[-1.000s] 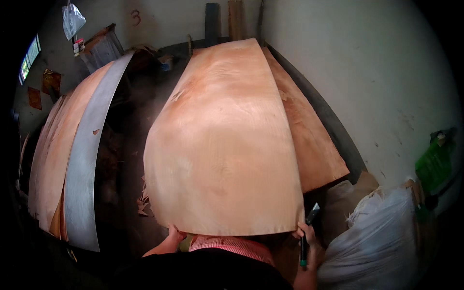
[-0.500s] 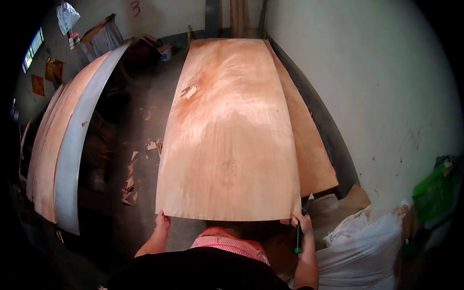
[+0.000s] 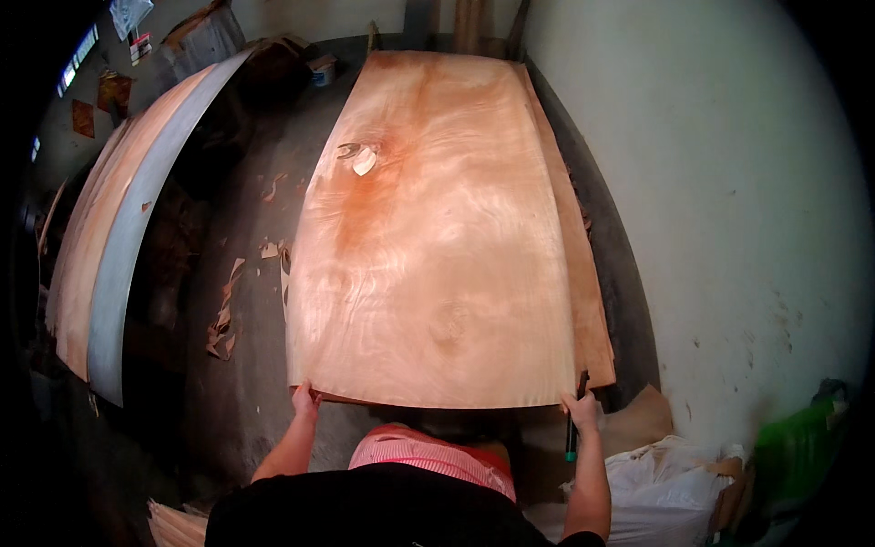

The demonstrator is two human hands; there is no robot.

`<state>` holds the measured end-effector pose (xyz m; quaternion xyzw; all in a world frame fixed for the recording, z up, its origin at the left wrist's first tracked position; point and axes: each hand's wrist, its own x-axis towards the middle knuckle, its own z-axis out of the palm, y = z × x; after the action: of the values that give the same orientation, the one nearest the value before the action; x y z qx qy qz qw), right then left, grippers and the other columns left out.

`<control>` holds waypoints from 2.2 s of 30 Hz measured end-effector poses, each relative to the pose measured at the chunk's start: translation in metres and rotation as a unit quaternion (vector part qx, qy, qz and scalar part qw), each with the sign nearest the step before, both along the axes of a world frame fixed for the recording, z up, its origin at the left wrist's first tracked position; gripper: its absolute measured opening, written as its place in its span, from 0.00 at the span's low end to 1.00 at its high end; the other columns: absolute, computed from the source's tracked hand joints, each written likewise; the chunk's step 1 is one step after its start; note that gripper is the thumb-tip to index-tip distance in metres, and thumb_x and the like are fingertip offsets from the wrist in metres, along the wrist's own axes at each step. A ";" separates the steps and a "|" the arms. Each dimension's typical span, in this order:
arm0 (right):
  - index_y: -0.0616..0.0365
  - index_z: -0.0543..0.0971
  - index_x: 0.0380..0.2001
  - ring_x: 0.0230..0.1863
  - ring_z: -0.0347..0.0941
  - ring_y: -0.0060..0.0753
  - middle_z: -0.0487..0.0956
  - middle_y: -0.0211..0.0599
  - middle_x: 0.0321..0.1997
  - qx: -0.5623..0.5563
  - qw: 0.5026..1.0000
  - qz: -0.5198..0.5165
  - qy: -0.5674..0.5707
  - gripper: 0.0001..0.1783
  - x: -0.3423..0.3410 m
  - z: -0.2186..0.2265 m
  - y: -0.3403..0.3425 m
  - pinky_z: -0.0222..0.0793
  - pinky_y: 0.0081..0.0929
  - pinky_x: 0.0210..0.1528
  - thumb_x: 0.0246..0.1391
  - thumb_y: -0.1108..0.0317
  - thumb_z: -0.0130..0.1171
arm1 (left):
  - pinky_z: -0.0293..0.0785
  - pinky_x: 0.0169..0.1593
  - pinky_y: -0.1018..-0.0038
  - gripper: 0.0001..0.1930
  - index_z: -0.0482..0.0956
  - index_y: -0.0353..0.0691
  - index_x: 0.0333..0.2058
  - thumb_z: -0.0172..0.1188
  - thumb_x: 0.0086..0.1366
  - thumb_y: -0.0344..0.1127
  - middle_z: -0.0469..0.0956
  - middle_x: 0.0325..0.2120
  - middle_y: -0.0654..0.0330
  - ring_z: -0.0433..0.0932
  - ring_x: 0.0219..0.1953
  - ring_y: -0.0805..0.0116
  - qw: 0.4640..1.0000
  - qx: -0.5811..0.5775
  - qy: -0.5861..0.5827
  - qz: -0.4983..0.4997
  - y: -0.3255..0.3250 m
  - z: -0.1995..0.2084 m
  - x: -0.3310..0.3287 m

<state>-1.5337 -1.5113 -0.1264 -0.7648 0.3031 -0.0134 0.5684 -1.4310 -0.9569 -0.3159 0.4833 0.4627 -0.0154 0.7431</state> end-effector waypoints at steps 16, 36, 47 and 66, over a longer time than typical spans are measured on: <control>0.67 0.69 0.28 0.16 0.65 0.25 0.69 0.33 0.14 -0.115 0.990 0.039 0.067 0.13 0.030 -0.120 -0.150 0.60 0.23 0.19 0.41 0.68 0.54 | 0.67 0.18 0.82 0.07 0.69 0.40 0.28 0.52 0.56 0.37 0.69 0.21 0.64 0.67 0.19 0.75 0.995 0.073 0.037 0.060 -0.159 -0.078 0.005; 0.65 0.65 0.47 0.45 0.66 0.50 0.71 0.54 0.43 -0.394 0.829 0.109 0.381 0.31 0.033 -0.214 -0.156 0.62 0.35 0.45 0.44 0.53 0.53 | 0.68 0.32 0.73 0.14 0.68 0.43 0.36 0.58 0.53 0.41 0.72 0.28 0.63 0.72 0.28 0.69 0.961 -0.117 0.078 0.239 -0.171 -0.243 -0.006; 0.68 0.62 0.49 0.46 0.66 0.50 0.69 0.55 0.45 -0.469 0.767 0.173 0.402 0.33 -0.021 -0.265 -0.182 0.62 0.36 0.46 0.45 0.54 0.52 | 0.68 0.25 0.81 0.07 0.70 0.44 0.31 0.55 0.55 0.37 0.72 0.23 0.67 0.70 0.22 0.77 0.964 -0.050 0.227 0.132 -0.163 -0.269 -0.037; 0.73 0.63 0.46 0.27 0.72 0.41 0.75 0.47 0.22 -0.417 0.822 0.156 0.356 0.30 -0.022 -0.298 -0.165 0.66 0.32 0.33 0.45 0.57 0.52 | 0.67 0.20 0.83 0.08 0.70 0.40 0.28 0.55 0.55 0.38 0.71 0.20 0.66 0.68 0.18 0.78 0.968 0.013 0.239 0.078 -0.161 -0.266 -0.033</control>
<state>-1.5558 -1.6761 -0.4240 -0.9174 0.3267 0.2235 0.0423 -1.4645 -1.1180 -0.5818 0.4378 0.6629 -0.0665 0.6037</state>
